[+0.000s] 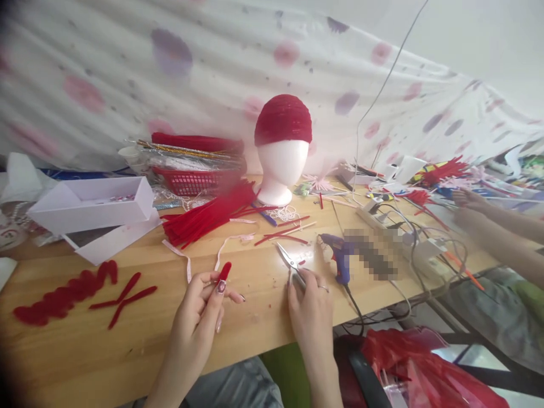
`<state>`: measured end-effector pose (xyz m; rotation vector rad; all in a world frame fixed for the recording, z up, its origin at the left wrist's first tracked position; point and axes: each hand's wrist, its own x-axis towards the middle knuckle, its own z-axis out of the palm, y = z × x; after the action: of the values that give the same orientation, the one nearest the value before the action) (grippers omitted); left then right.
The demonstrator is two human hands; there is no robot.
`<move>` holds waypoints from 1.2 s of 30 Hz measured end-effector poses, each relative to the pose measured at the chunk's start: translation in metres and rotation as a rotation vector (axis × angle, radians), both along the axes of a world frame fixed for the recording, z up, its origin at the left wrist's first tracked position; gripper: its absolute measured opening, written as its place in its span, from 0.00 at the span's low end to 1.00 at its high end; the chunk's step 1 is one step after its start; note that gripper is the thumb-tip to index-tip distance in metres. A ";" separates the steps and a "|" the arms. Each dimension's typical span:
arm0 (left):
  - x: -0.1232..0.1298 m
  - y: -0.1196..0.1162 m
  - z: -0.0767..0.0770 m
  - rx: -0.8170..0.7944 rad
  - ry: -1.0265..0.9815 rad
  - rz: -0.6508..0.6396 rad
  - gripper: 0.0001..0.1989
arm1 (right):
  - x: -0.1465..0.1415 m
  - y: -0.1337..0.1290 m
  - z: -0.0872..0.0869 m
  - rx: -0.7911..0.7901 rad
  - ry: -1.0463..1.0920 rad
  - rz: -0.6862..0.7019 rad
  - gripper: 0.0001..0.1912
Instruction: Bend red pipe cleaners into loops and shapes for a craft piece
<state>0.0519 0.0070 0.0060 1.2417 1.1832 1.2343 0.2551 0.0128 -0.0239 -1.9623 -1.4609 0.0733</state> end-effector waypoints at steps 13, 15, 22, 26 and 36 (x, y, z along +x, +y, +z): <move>0.005 -0.004 -0.007 -0.221 -0.159 -0.109 0.13 | 0.041 -0.001 0.016 -0.177 0.044 0.108 0.14; 0.006 -0.004 -0.005 -0.237 -0.177 -0.103 0.13 | 0.046 -0.009 0.028 -0.169 0.390 0.135 0.16; 0.001 0.006 -0.009 -0.199 -0.169 -0.084 0.13 | 0.007 -0.040 0.022 -0.398 1.591 0.602 0.28; -0.006 0.009 -0.007 -0.175 -0.167 -0.039 0.13 | -0.043 -0.046 0.003 -0.482 1.940 0.795 0.46; -0.010 0.006 -0.008 -0.024 0.120 0.069 0.09 | -0.063 -0.047 0.026 -0.665 1.843 0.911 0.53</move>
<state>0.0420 0.0135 -0.0022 1.2809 1.3336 1.2063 0.1921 -0.0341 0.0026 -0.5581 -0.7222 2.2082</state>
